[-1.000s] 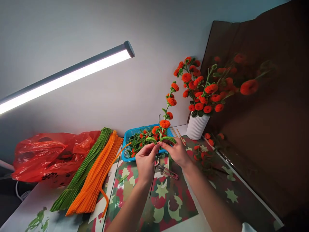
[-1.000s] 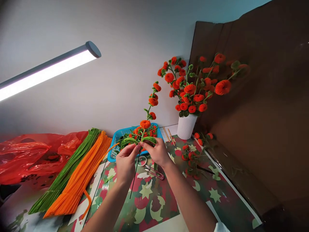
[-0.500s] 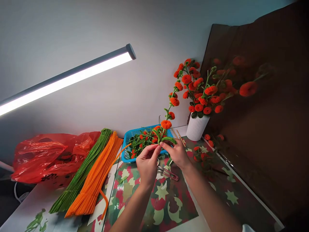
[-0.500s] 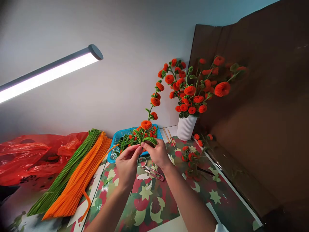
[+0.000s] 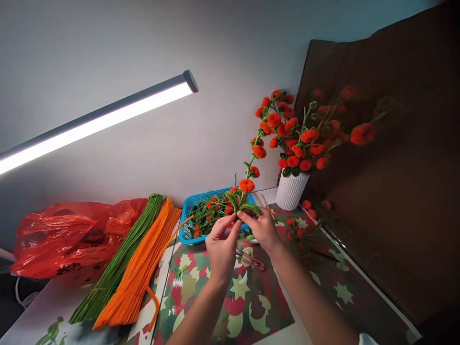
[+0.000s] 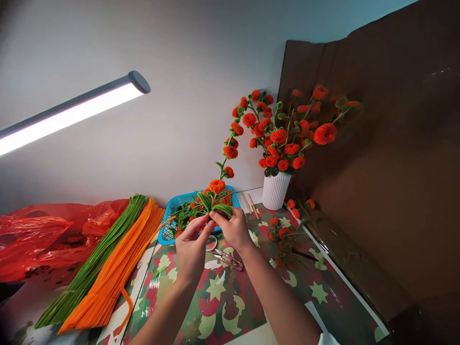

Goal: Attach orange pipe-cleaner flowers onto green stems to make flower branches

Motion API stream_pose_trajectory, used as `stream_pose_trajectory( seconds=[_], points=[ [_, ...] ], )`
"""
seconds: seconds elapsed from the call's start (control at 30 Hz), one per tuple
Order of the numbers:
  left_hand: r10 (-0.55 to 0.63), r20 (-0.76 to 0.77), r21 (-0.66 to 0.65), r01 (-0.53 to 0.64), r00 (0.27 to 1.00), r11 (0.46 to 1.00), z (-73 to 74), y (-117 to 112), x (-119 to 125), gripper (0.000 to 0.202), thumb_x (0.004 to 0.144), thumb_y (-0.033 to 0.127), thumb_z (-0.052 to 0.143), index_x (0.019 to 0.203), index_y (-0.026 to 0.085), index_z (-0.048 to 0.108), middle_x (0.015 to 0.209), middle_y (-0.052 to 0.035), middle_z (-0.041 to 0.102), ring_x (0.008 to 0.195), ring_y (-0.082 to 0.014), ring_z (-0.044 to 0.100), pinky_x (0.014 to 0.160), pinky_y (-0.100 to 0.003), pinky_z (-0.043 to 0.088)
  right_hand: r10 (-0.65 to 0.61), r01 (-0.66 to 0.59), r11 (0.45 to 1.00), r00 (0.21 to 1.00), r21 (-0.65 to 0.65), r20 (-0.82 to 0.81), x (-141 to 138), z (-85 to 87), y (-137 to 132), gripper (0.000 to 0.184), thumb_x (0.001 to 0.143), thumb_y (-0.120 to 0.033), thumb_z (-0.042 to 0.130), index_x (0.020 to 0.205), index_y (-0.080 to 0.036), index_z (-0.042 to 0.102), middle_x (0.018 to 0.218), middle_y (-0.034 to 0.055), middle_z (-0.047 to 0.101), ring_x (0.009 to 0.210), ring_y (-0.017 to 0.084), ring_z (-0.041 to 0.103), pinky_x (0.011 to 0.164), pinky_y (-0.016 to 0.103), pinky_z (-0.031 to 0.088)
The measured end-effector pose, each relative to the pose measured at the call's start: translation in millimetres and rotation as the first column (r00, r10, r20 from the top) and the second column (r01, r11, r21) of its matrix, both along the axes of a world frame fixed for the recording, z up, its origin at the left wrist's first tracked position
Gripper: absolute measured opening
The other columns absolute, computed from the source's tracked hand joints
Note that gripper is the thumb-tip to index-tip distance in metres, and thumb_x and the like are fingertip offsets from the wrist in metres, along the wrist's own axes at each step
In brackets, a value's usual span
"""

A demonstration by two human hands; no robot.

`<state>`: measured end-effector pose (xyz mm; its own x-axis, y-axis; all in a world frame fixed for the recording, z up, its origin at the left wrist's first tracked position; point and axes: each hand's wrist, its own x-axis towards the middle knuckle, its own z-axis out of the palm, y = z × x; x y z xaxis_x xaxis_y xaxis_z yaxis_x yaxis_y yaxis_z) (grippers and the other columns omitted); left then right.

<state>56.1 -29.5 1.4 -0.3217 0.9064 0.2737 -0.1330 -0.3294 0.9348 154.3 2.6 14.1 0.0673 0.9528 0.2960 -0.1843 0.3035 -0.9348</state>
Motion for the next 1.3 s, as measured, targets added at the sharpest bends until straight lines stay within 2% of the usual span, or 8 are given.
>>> stream_pose_trajectory(
  seconds=[0.27, 0.43, 0.6, 0.73, 0.83, 1.0, 1.13, 1.3],
  points=[
    [0.111, -0.163, 0.108, -0.094, 0.980, 0.990, 0.1, -4, -1, 0.016, 0.076, 0.031, 0.066, 0.086, 0.020, 0.071, 0.080, -0.0048, 0.066, 0.072, -0.0169, 0.062, 0.063, -0.028, 0.052, -0.021, 0.021, 1.000, 0.999, 0.001, 0.047, -4, 2.2, -5, 0.016, 0.071, -0.032, 0.067, 0.063, -0.018, 0.066, 0.064, 0.0021, 0.066, 0.064, 0.016, 0.059, 0.065, 0.028, 0.051],
    [0.089, -0.008, 0.103, -0.087, 0.996, 0.991, 5.1, -5, -1, 0.024, 0.072, 0.027, 0.070, 0.084, 0.022, 0.051, 0.074, 0.0007, 0.063, 0.068, -0.0130, 0.060, 0.065, -0.025, 0.049, 0.013, -0.015, 1.000, 0.996, 0.023, 0.087, -1, 4.7, -6, 0.017, 0.071, -0.035, 0.069, 0.065, -0.019, 0.068, 0.065, 0.0012, 0.066, 0.064, 0.016, 0.059, 0.066, 0.028, 0.050],
    [-0.045, 0.087, 0.108, 0.036, 0.995, 0.993, 15.8, -8, -3, 0.038, 0.071, 0.026, 0.071, 0.072, 0.023, 0.033, 0.067, 0.0035, 0.059, 0.062, -0.0104, 0.056, 0.061, -0.022, 0.046, 0.262, -0.263, 0.963, 0.965, -0.054, -0.026, 12, 0.7, 0, 0.022, 0.067, -0.039, 0.073, 0.064, -0.018, 0.066, 0.064, -0.0010, 0.063, 0.061, 0.013, 0.056, 0.062, 0.026, 0.048],
    [-0.154, 0.101, 0.062, 0.148, 0.983, 0.987, 20.1, -10, -7, 0.041, 0.070, 0.025, 0.071, 0.071, 0.022, 0.031, 0.066, 0.0041, 0.059, 0.059, -0.0097, 0.054, 0.058, -0.021, 0.044, 0.346, -0.362, 0.923, 0.929, -0.131, -0.134, 20, -5.2, 4, 0.027, 0.060, -0.041, 0.078, 0.068, -0.018, 0.067, 0.062, -0.0007, 0.062, 0.061, 0.013, 0.055, 0.059, 0.025, 0.046],
    [-0.239, 0.157, 0.030, 0.238, 0.958, 0.971, 20.7, -8, -9, 0.044, 0.068, 0.025, 0.073, 0.070, 0.022, 0.029, 0.065, 0.0052, 0.058, 0.056, -0.0089, 0.052, 0.056, -0.021, 0.042, 0.376, -0.393, 0.910, 0.917, -0.134, -0.132, 21, -2.9, 2, 0.029, 0.060, -0.042, 0.078, 0.073, -0.018, 0.070, 0.065, 0.0013, 0.064, 0.065, 0.015, 0.057, 0.062, 0.027, 0.047],
    [-0.315, 0.359, -0.014, 0.343, 0.878, 0.939, 22.6, -4, -10, 0.048, 0.061, 0.023, 0.076, 0.068, 0.022, 0.028, 0.059, 0.0078, 0.051, 0.050, -0.0063, 0.048, 0.050, -0.017, 0.039, 0.305, -0.307, 0.951, 0.951, -0.022, -0.055, 15, 9.4, -5, 0.028, 0.065, -0.044, 0.074, 0.061, -0.017, 0.065, 0.058, -0.0017, 0.056, 0.058, 0.012, 0.050, 0.059, 0.025, 0.043],
    [-0.434, 0.500, -0.043, 0.522, 0.749, 0.852, 26.5, -1, -13, 0.051, 0.058, 0.020, 0.078, 0.066, 0.021, 0.027, 0.057, 0.0083, 0.043, 0.048, -0.0034, 0.044, 0.046, -0.013, 0.035, 0.293, -0.292, 0.956, 0.955, 0.027, -0.035, 15, 12.4, -7, 0.033, 0.065, -0.040, 0.074, 0.051, -0.016, 0.057, 0.050, -0.0042, 0.043, 0.050, 0.008, 0.037, 0.051, 0.022, 0.036],
    [-0.569, 0.663, -0.026, 0.775, 0.485, 0.631, 22.0, -1, -16, 0.042, 0.061, 0.014, 0.076, 0.069, 0.018, 0.035, 0.063, 0.0045, 0.047, 0.047, 0.0000, 0.039, 0.042, -0.008, 0.030, 0.403, -0.408, 0.913, 0.903, -0.003, -0.149, 16, -1.2, 4, 0.036, 0.049, -0.033, 0.084, 0.046, -0.015, 0.053, 0.045, -0.0059, 0.040, 0.046, 0.006, 0.035, 0.045, 0.020, 0.032]
  ],
)
